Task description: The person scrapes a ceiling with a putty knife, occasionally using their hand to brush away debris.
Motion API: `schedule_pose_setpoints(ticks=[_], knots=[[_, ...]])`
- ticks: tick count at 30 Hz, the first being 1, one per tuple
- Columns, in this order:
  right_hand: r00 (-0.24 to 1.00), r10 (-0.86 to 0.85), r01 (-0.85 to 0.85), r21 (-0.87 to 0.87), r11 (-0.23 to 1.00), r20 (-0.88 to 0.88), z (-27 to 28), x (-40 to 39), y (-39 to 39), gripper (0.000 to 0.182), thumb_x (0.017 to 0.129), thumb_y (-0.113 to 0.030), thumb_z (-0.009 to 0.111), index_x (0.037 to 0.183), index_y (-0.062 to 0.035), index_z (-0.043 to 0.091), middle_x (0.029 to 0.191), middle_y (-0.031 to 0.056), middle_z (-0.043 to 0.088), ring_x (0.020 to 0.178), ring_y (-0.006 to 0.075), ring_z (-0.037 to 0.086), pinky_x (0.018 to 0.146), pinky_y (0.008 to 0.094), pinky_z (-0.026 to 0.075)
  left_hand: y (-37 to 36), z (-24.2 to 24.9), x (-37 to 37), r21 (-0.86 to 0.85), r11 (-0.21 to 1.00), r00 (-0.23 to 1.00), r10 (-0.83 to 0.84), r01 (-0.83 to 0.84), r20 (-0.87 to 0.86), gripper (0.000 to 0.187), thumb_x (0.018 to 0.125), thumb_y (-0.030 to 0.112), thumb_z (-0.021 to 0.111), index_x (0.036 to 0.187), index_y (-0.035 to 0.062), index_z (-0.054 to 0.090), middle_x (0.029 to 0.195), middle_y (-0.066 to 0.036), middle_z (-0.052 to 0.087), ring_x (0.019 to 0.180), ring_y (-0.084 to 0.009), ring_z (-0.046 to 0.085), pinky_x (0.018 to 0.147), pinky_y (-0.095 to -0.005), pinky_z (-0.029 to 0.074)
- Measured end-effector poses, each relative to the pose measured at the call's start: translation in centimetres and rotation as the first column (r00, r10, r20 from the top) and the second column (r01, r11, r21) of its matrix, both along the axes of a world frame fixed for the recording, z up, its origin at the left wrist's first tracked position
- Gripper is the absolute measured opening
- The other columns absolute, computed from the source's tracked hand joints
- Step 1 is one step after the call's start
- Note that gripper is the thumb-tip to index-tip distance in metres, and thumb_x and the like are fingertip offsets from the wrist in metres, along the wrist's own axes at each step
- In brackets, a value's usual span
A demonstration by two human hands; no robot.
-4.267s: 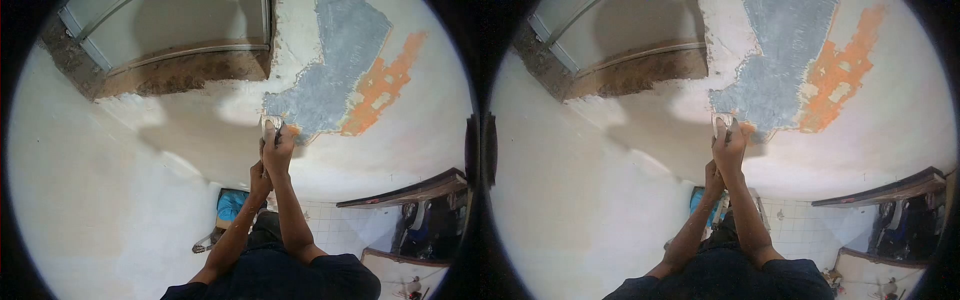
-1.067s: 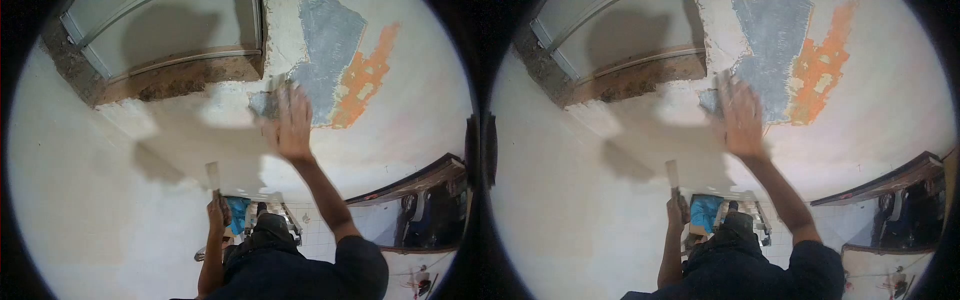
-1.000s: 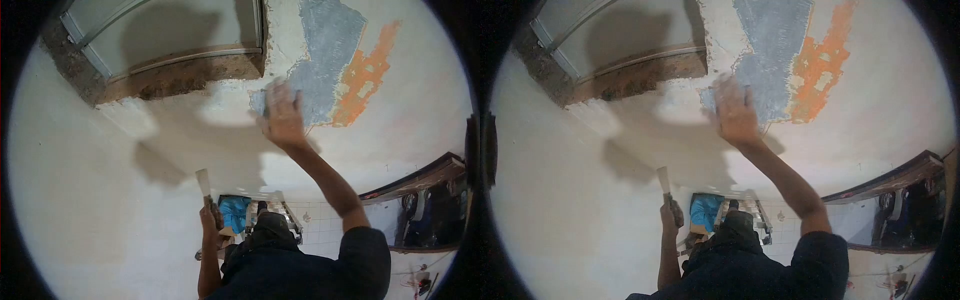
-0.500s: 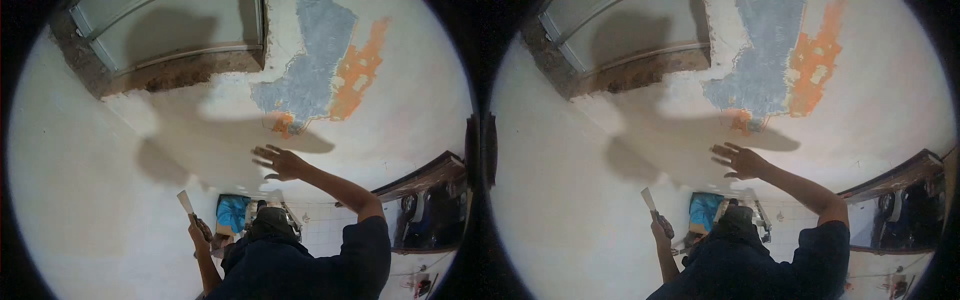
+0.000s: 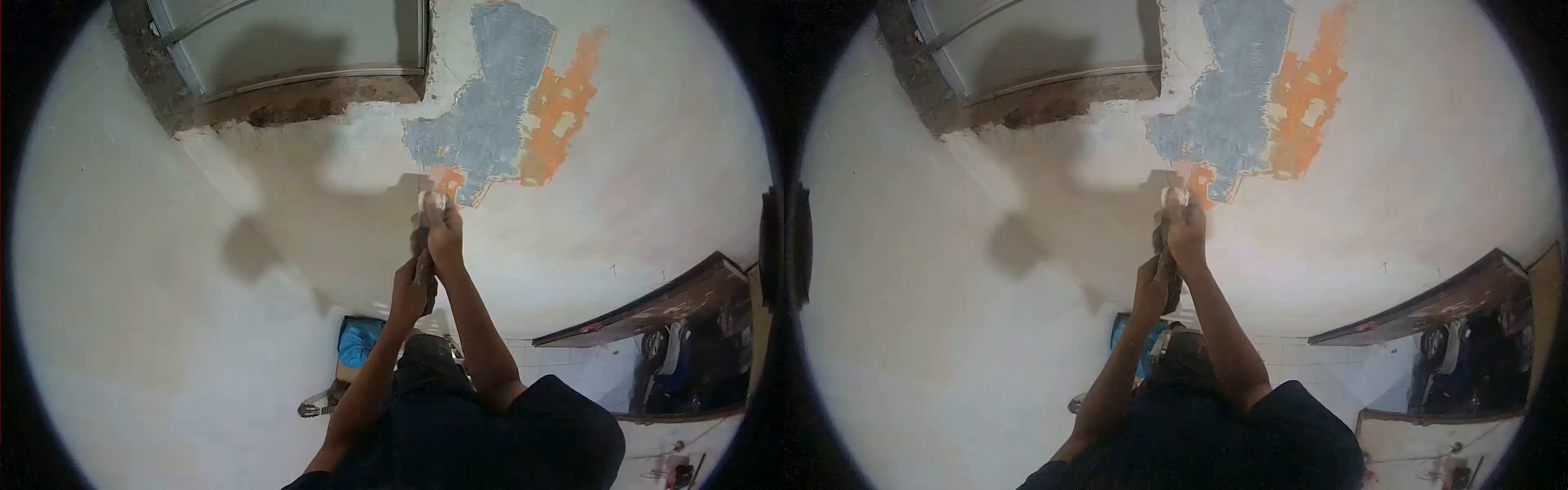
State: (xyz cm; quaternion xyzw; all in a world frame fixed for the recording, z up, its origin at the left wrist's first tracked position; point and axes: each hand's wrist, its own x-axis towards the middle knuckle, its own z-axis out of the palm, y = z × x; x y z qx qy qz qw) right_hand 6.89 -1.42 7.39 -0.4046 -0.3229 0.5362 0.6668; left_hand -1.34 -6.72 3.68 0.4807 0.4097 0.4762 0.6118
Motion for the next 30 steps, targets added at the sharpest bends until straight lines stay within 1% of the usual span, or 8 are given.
schedule_pose_setpoints(ticks=[11,13,17,21,23,25,27,30], knots=[[0.976,-0.204,0.192,0.143,0.971,0.078,-1.0,2.9,4.7,0.026,0.097,-0.025,0.041,0.089,-0.0026,0.052,0.057,0.0019,0.048,0.036,0.0082,0.039,0.031,0.0232,0.031,6.7,-4.0,4.3,0.221,0.973,0.973,0.117,-0.072,-0.198,0.034,0.096,0.025,0.042,0.083,-0.0038,0.056,0.057,-0.004,0.052,0.048,-0.0081,0.046,0.042,-0.0267,0.037],[0.968,-0.217,0.205,0.104,0.973,0.126,-0.6,2.8,4.7,0.026,0.096,-0.024,0.042,0.088,-0.0019,0.052,0.055,0.0019,0.047,0.036,0.0079,0.039,0.031,0.0231,0.031,6.6,-3.2,4.4,0.081,0.996,0.998,0.027,-0.023,-0.055,0.036,0.096,0.025,0.042,0.077,-0.0039,0.054,0.055,-0.005,0.052,0.047,-0.0084,0.046,0.042,-0.0272,0.036],[0.904,-0.329,0.285,0.188,0.94,0.272,0.6,2.4,5.7,0.025,0.096,-0.024,0.042,0.088,-0.0015,0.05,0.054,0.0016,0.046,0.036,0.0067,0.039,0.03,0.0215,0.03,7.5,-1.9,4.6,0.268,0.959,0.988,0.121,-0.092,-0.095,0.038,0.095,0.028,0.043,0.075,-0.0029,0.053,0.053,-0.006,0.052,0.046,-0.0091,0.047,0.042,-0.0268,0.037],[0.854,-0.404,0.332,0.255,0.908,0.327,-0.8,2.3,7.0,0.025,0.096,-0.024,0.043,0.086,-0.0019,0.049,0.053,0.0012,0.046,0.036,0.0061,0.039,0.031,0.0212,0.03,7.9,-1.0,3.7,0.108,0.994,0.997,0.011,-0.002,-0.08,0.04,0.095,0.029,0.043,0.079,-0.005,0.054,0.059,-0.009,0.057,0.052,-0.0126,0.052,0.047,-0.0294,0.041],[0.927,-0.326,0.294,0.18,0.939,0.187,-0.3,1.8,5.5,0.024,0.096,-0.023,0.043,0.086,-0.0026,0.049,0.052,0.0007,0.045,0.035,0.0062,0.038,0.031,0.0214,0.03,7.3,-2.4,4.0,0.37,0.925,0.97,0.165,-0.089,-0.18,0.04,0.096,0.028,0.041,0.084,-0.0074,0.055,0.065,-0.013,0.061,0.057,-0.0172,0.056,0.051,-0.033,0.044],[0.912,-0.312,0.321,0.009,0.947,0.265,-0.3,1.8,5.2,0.023,0.096,-0.022,0.043,0.085,-0.003,0.048,0.052,-0.0003,0.043,0.035,0.0062,0.037,0.031,0.0215,0.03,7.7,-2.4,3.8,0.328,0.943,0.967,0.137,-0.061,-0.215,0.039,0.096,0.028,0.041,0.086,-0.0081,0.055,0.066,-0.015,0.061,0.058,-0.0186,0.057,0.052,-0.0339,0.044],[0.83,-0.425,0.355,0.244,0.902,0.362,-1.2,2.4,6.5,0.023,0.096,-0.022,0.043,0.085,-0.0031,0.048,0.052,0.0,0.043,0.035,0.0069,0.037,0.031,0.022,0.03,7.6,-1.8,3.8,0.267,0.963,0.963,0.104,-0.035,-0.248,0.039,0.095,0.027,0.041,0.088,-0.0089,0.054,0.066,-0.018,0.061,0.058,-0.02,0.057,0.053,-0.0349,0.044],[0.964,-0.262,0.254,0.134,0.958,0.042,2.5,2.3,5.7,0.025,0.096,-0.024,0.043,0.083,-0.0036,0.048,0.054,0.0019,0.045,0.035,0.0084,0.04,0.031,0.0231,0.031,8.4,-0.3,3.9,0.295,0.955,0.972,0.079,-0.01,-0.222,0.037,0.095,0.025,0.041,0.085,-0.0083,0.054,0.064,-0.017,0.06,0.056,-0.0198,0.056,0.051,-0.0361,0.043]])
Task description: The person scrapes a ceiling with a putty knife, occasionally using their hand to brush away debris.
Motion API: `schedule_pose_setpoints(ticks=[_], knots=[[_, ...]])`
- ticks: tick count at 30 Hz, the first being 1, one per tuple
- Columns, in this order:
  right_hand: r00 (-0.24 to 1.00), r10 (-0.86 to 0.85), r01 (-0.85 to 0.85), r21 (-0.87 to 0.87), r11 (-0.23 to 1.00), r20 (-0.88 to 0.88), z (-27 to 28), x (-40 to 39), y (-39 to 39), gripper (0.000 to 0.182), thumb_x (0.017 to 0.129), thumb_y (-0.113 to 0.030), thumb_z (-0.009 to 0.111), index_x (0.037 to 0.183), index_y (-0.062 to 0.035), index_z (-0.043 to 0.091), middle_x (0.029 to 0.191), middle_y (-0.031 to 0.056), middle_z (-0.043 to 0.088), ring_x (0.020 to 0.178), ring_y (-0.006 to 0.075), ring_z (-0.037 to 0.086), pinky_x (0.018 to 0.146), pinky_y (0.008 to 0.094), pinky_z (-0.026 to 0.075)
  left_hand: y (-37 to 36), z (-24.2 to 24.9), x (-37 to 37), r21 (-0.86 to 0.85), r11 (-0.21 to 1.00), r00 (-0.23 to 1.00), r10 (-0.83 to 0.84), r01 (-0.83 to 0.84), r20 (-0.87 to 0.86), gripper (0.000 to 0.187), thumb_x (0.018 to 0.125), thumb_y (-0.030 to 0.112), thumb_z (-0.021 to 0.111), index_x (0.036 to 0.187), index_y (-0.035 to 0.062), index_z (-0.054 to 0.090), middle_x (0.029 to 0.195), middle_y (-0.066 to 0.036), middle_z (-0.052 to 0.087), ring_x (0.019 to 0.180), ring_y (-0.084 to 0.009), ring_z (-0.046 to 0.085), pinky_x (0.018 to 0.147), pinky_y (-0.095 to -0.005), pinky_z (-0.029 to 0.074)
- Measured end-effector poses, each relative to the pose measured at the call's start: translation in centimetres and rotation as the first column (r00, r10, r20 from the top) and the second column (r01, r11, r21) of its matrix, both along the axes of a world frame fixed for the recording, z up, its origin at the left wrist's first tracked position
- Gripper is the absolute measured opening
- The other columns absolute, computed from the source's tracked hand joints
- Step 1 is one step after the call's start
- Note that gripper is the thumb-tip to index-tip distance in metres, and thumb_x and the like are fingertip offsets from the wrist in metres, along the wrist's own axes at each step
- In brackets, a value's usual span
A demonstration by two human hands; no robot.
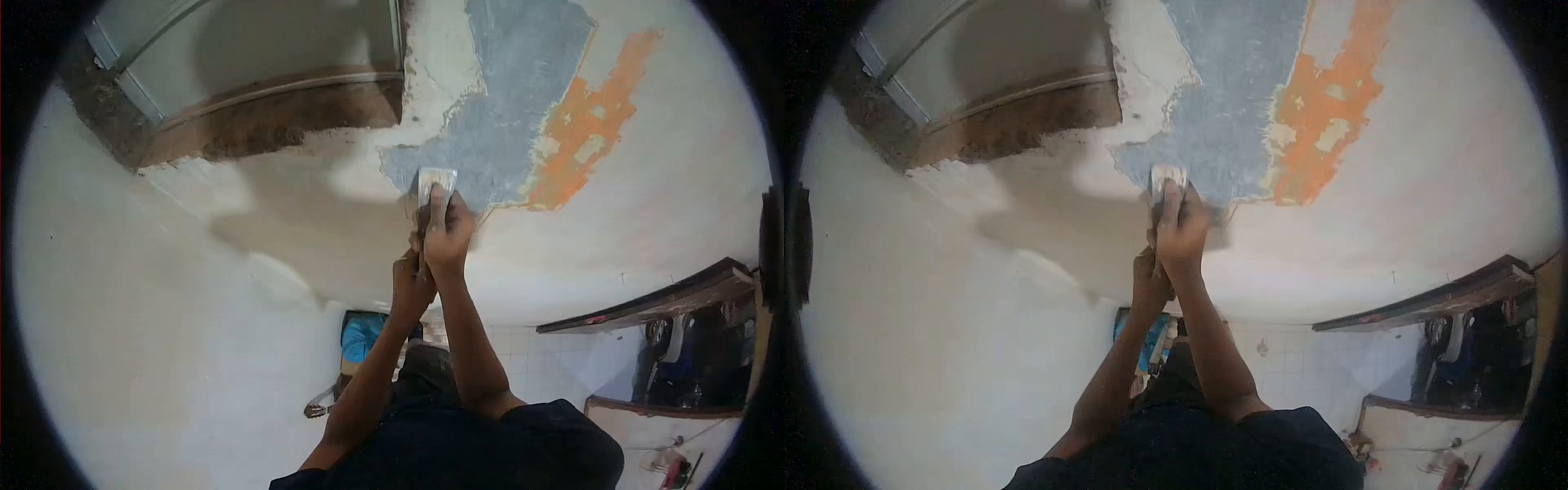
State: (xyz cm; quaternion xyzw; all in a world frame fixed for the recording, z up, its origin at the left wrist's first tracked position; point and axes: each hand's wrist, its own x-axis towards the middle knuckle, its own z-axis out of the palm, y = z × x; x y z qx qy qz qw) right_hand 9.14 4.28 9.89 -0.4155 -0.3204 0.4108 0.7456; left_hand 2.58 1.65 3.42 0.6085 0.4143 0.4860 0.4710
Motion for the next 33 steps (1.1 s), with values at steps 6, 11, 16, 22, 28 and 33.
schedule_pose_setpoints(ticks=[6,11,16,22,28,33], knots=[[1.0,0.001,-0.002,-0.179,0.984,-0.003,-5.0,0.0,-2.5,0.023,0.096,-0.024,0.045,0.085,-0.0038,0.049,0.054,0.0016,0.045,0.034,0.0088,0.039,0.03,0.0231,0.032,-3.2,-2.7,-0.4,-0.086,0.996,0.996,0.026,-0.033,-0.084,0.035,0.096,0.025,0.041,0.085,-0.0061,0.053,0.058,-0.011,0.055,0.048,-0.0145,0.05,0.046,-0.0325,0.04],[0.998,0.053,-0.056,0.114,0.992,0.026,0.7,1.3,-2.6,0.018,0.095,-0.021,0.048,0.088,-0.0045,0.05,0.059,0.0028,0.051,0.046,0.0088,0.048,0.044,0.0227,0.041,-3.0,3.2,1.1,-0.03,0.999,0.992,-0.031,0.035,0.12,0.031,0.096,0.021,0.041,0.089,-0.0047,0.056,0.054,-0.002,0.049,0.043,-0.0074,0.043,0.04,-0.0258,0.034],[0.996,-0.003,-0.013,0.179,0.984,0.089,-0.3,2.8,-3.3,0.025,0.096,-0.025,0.044,0.094,-0.0018,0.054,0.074,0.0062,0.06,0.061,0.0112,0.058,0.054,0.0229,0.046,-3.8,4.9,0.6,-0.114,0.991,0.964,-0.036,0.069,0.265,0.028,0.098,0.021,0.039,0.087,0.0002,0.054,0.053,0.005,0.041,0.043,-0.0022,0.035,0.039,-0.0212,0.028],[0.865,-0.077,0.11,-0.038,0.993,0.495,-3.5,4.7,-6.3,0.021,0.09,-0.012,0.051,0.106,0.0018,0.054,0.093,0.0087,0.062,0.081,0.0144,0.061,0.058,0.0251,0.05,-8.9,-0.2,-7.5,-0.371,0.929,0.921,0.147,-0.004,0.36,0.031,0.096,0.03,0.043,0.075,0.0083,0.046,0.048,0.005,0.035,0.034,-0.0043,0.032,0.03,-0.0223,0.024],[0.548,-0.201,0.199,0.107,0.974,0.812,1.3,6.1,-6.8,0.035,0.083,-0.007,0.058,0.117,-0.0011,0.051,0.119,0.0177,0.05,0.103,0.0248,0.055,0.08,0.0332,0.048,-14.2,0.1,-13.3,-0.421,0.878,0.892,0.362,-0.228,0.271,0.038,0.096,0.038,0.042,0.07,0.0089,0.045,0.047,0.003,0.037,0.032,-0.006,0.031,0.029,-0.0225,0.025],[-0.159,-0.543,0.262,0.566,0.782,0.825,4.3,4.8,-3.3,0.059,0.084,-0.025,0.055,0.132,0.0033,0.036,0.139,0.0315,0.025,0.129,0.0466,0.023,0.104,0.0535,0.022,-16.0,0.1,-14.2,-0.415,0.883,0.879,0.364,-0.22,0.309,0.04,0.095,0.039,0.043,0.068,0.0094,0.044,0.046,0.003,0.038,0.032,-0.0062,0.032,0.029,-0.0229,0.025]])
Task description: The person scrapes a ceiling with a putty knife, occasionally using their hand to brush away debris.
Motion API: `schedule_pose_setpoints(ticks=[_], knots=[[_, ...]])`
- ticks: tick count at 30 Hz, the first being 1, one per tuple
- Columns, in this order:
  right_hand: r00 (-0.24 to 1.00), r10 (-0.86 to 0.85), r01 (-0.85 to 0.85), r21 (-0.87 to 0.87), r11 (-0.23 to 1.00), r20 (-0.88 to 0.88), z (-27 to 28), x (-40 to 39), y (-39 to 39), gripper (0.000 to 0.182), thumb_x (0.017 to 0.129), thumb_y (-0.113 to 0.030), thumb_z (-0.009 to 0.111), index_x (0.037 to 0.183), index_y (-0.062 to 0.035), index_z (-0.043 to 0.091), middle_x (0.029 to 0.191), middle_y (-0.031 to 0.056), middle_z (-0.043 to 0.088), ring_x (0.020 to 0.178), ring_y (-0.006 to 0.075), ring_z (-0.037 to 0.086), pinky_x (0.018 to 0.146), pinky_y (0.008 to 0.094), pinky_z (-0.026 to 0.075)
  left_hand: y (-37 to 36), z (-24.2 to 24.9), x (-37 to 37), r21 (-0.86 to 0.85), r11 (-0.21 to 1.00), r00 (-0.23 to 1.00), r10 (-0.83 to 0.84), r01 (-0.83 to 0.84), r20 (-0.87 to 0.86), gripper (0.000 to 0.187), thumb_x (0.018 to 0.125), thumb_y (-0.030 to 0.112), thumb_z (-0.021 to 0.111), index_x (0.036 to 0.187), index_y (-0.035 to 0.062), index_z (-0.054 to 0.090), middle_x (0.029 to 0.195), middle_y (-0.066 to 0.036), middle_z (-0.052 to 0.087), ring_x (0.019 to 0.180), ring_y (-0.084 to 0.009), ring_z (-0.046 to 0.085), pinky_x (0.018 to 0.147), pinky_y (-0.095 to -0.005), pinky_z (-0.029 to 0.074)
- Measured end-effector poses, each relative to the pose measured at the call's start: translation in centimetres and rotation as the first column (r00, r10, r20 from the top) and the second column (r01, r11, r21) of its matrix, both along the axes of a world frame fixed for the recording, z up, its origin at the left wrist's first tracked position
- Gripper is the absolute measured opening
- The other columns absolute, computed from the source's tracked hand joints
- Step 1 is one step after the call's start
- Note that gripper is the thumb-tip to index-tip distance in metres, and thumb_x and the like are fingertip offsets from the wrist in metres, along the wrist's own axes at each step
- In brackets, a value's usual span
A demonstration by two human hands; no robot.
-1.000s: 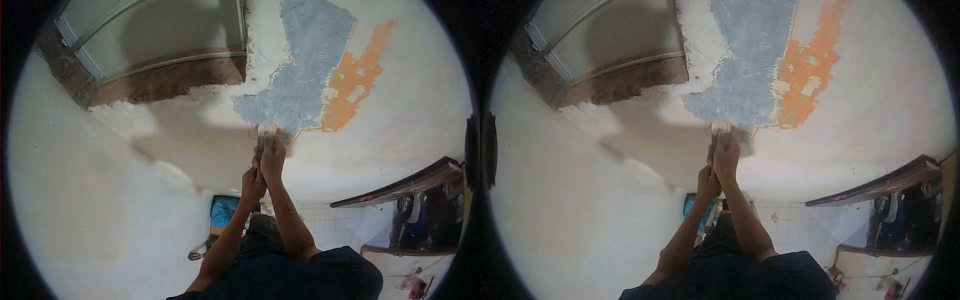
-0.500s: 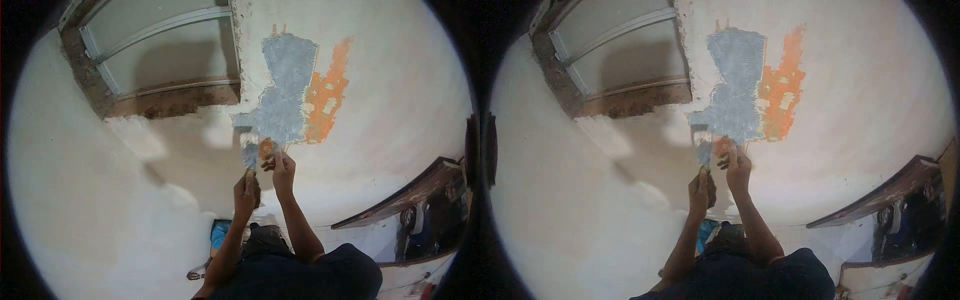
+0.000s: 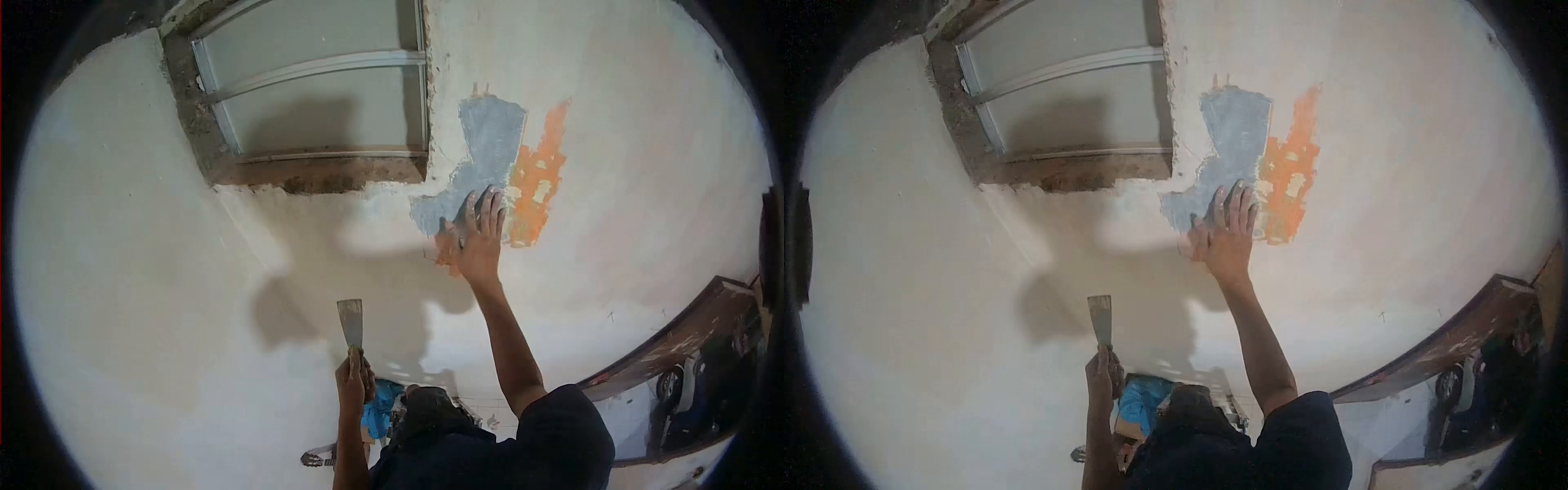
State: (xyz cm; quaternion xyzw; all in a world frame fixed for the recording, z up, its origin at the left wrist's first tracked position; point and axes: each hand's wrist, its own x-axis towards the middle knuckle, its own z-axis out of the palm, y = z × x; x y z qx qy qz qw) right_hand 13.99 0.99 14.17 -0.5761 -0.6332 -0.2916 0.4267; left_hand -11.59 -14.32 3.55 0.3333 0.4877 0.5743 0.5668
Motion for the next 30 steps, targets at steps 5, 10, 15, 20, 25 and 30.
schedule_pose_setpoints(ticks=[5,10,15,20,25,30], knots=[[0.992,0.018,-0.016,0.014,1.0,-0.126,-0.1,-0.8,0.5,0.062,0.085,-0.034,0.055,0.131,0.004,0.037,0.14,0.0304,0.024,0.131,0.0456,0.02,0.104,0.0558,0.022,0.0,-2.0,0.0,-0.036,0.997,0.997,-0.075,0.075,0.018,0.037,0.094,0.039,0.045,0.075,0.008,0.049,0.052,0.002,0.042,0.036,-0.009,0.037,0.031,-0.0252,0.029],[0.984,0.068,-0.067,0.011,0.998,-0.167,0.8,-1.4,-0.7,0.055,0.085,-0.032,0.057,0.125,0.004,0.045,0.136,0.03,0.029,0.127,0.0442,0.028,0.102,0.0528,0.026,0.9,0.8,1.7,-0.005,0.98,0.977,-0.201,0.201,-0.066,0.036,0.094,0.039,0.044,0.075,0.0091,0.048,0.051,0.002,0.041,0.035,-0.0078,0.035,0.03,-0.0235,0.027],[0.432,0.411,-0.758,-0.076,0.648,-0.803,-2.3,-3.6,-3.1,0.038,0.093,-0.029,0.05,0.116,0.0015,0.051,0.114,0.0229,0.054,0.106,0.0287,0.055,0.09,0.0394,0.043,4.8,6.9,7.2,0.102,0.922,0.927,-0.366,0.373,-0.082,0.029,0.096,0.026,0.043,0.075,0.0064,0.049,0.053,0.003,0.039,0.04,-0.0049,0.036,0.037,-0.0225,0.029],[0.037,0.352,-0.588,0.264,0.765,-0.935,0.3,-2.9,-2.8,0.026,0.095,-0.027,0.047,0.093,-0.0023,0.052,0.064,0.006,0.058,0.047,0.0115,0.053,0.044,0.0248,0.044,10.0,6.8,14.9,0.634,0.706,0.943,-0.162,0.316,-0.291,0.022,0.094,0.014,0.042,0.092,-0.0039,0.055,0.07,-0.007,0.054,0.061,-0.0139,0.051,0.056,-0.0289,0.041],[0.329,0.319,-0.441,0.154,0.884,-0.889,4.1,-0.1,0.3,0.026,0.094,-0.023,0.047,0.085,0.0018,0.049,0.062,0.0074,0.055,0.053,0.0133,0.052,0.048,0.0275,0.041,14.3,6.3,19.9,0.586,0.773,0.956,-0.088,0.243,-0.28,0.027,0.096,0.015,0.039,0.104,-0.0054,0.054,0.09,-0.011,0.058,0.081,-0.0156,0.053,0.072,-0.0306,0.042],[0.456,0.334,-0.377,0.161,0.912,-0.825,4.7,-0.1,2.7,0.029,0.094,-0.022,0.049,0.075,0.0004,0.05,0.054,0.0033,0.051,0.044,0.0077,0.046,0.039,0.0248,0.035,16.2,6.6,20.3,0.455,0.843,0.957,-0.263,0.288,-0.12,0.028,0.097,0.017,0.038,0.101,-0.0057,0.054,0.079,-0.013,0.059,0.069,-0.0158,0.055,0.065,-0.0318,0.044]])
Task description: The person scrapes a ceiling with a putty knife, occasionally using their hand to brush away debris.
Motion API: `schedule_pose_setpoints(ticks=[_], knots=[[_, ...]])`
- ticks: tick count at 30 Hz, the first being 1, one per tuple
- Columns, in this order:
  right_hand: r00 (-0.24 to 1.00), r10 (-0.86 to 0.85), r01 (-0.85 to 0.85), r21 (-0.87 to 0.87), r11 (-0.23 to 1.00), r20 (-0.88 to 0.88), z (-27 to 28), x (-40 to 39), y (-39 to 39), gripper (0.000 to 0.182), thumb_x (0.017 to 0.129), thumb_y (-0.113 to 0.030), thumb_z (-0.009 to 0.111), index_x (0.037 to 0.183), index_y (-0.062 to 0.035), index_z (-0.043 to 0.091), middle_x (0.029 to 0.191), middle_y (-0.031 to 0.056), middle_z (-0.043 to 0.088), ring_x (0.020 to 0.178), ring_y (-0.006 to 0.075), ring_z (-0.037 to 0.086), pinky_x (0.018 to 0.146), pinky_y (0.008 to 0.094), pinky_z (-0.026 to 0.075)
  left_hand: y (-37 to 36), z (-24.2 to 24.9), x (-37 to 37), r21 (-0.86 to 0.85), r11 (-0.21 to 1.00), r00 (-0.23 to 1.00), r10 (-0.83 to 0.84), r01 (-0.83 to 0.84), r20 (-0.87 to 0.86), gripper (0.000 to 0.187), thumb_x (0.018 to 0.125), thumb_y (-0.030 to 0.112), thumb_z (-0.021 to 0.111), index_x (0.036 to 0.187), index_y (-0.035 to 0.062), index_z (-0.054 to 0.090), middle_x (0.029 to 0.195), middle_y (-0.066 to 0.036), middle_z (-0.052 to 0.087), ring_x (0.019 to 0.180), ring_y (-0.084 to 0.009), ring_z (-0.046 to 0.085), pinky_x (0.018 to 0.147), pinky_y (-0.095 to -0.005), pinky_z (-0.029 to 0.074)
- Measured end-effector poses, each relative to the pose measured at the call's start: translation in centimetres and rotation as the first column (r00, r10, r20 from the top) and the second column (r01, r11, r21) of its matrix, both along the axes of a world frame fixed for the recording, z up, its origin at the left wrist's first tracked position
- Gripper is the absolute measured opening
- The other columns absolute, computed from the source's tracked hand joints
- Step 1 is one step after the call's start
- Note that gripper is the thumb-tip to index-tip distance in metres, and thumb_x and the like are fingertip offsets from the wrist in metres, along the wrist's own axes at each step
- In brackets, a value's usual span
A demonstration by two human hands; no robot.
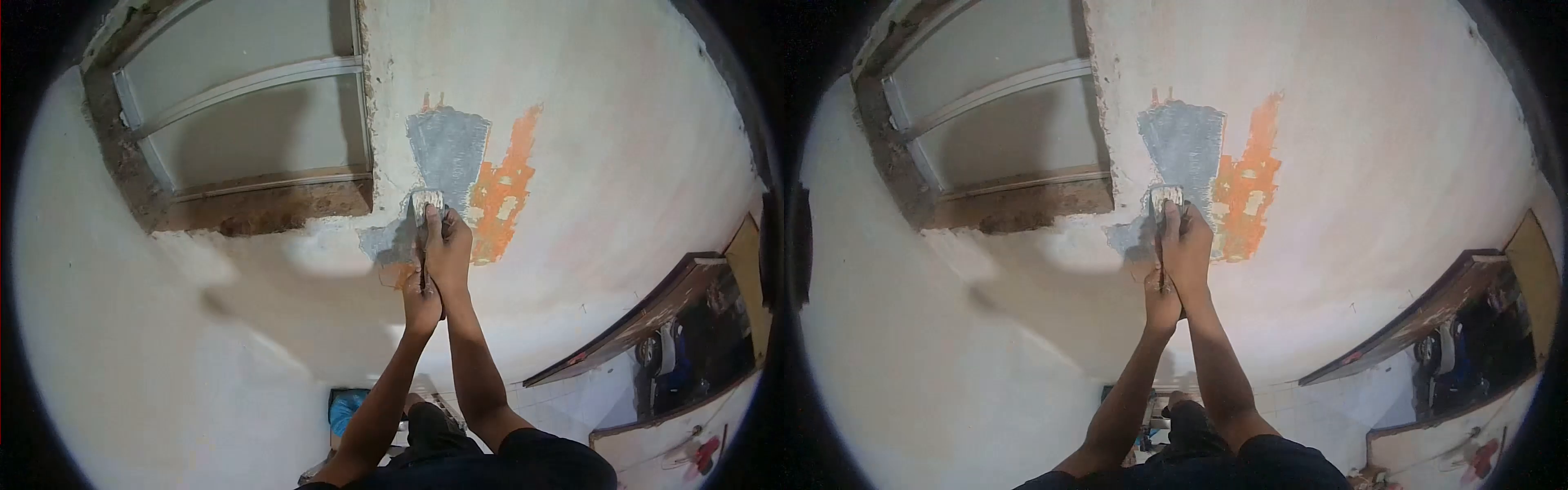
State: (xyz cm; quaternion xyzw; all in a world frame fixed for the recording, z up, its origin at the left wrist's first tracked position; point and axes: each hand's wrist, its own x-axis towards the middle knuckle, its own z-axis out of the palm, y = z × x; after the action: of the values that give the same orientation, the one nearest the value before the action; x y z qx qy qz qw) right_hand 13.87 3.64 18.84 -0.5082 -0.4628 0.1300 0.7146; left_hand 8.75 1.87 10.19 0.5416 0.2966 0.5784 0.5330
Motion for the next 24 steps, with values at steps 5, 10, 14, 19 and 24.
schedule_pose_setpoints(ticks=[5,10,14,19,24], knots=[[0.993,-0.12,0.118,-0.101,0.988,-0.009,0.7,-0.7,0.0,0.028,0.092,-0.02,0.051,0.077,0.0034,0.052,0.054,0.0086,0.052,0.047,0.0149,0.05,0.046,0.0308,0.04,0.9,-0.1,-0.5,-0.042,0.991,0.99,-0.125,0.128,0.066,0.027,0.095,0.016,0.044,0.107,-0.0067,0.054,0.096,-0.012,0.061,0.087,-0.0153,0.056,0.077,-0.0294,0.045],[0.99,-0.037,0.021,-0.114,0.993,-0.139,1.6,-1.0,-0.5,0.03,0.092,-0.021,0.051,0.077,0.0048,0.052,0.053,0.0116,0.051,0.048,0.0187,0.053,0.048,0.0334,0.042,0.6,0.3,-0.8,-0.105,0.98,0.984,-0.162,0.169,0.077,0.031,0.095,0.016,0.044,0.115,-0.0064,0.051,0.1,-0.012,0.061,0.087,-0.0145,0.055,0.078,-0.0295,0.045],[0.992,-0.128,0.129,-0.087,0.988,0.011,0.9,-0.3,0.4,0.032,0.092,-0.023,0.05,0.078,0.0052,0.051,0.056,0.016,0.052,0.052,0.0241,0.056,0.052,0.0353,0.043,-0.2,0.8,0.3,-0.081,0.993,0.979,-0.073,0.09,0.192,0.025,0.094,0.021,0.048,0.096,-0.0029,0.056,0.08,-0.004,0.061,0.065,-0.0085,0.054,0.054,-0.0253,0.045],[0.951,-0.233,0.247,-0.042,0.968,0.205,6.8,0.0,-0.3,0.03,0.091,-0.022,0.05,0.079,0.0058,0.053,0.063,0.0235,0.052,0.056,0.0335,0.053,0.054,0.0375,0.041,0.6,6.7,-0.3,0.044,0.994,0.995,-0.095,0.096,-0.041,0.036,0.096,0.026,0.041,0.102,-0.0071,0.053,0.084,-0.011,0.061,0.072,-0.0116,0.053,0.06,-0.0276,0.043],[0.995,-0.098,0.098,-0.077,0.992,-0.001,2.0,0.7,-1.0,0.03,0.091,-0.021,0.051,0.079,0.006,0.052,0.061,0.016,0.053,0.054,0.0226,0.054,0.053,0.0352,0.042,0.6,-0.9,2.0,0.306,0.938,0.977,0.198,-0.166,-0.077,0.029,0.094,0.017,0.041,0.105,-0.0085,0.052,0.07,-0.01,0.056,0.063,-0.0176,0.056,0.061,-0.0322,0.044]])
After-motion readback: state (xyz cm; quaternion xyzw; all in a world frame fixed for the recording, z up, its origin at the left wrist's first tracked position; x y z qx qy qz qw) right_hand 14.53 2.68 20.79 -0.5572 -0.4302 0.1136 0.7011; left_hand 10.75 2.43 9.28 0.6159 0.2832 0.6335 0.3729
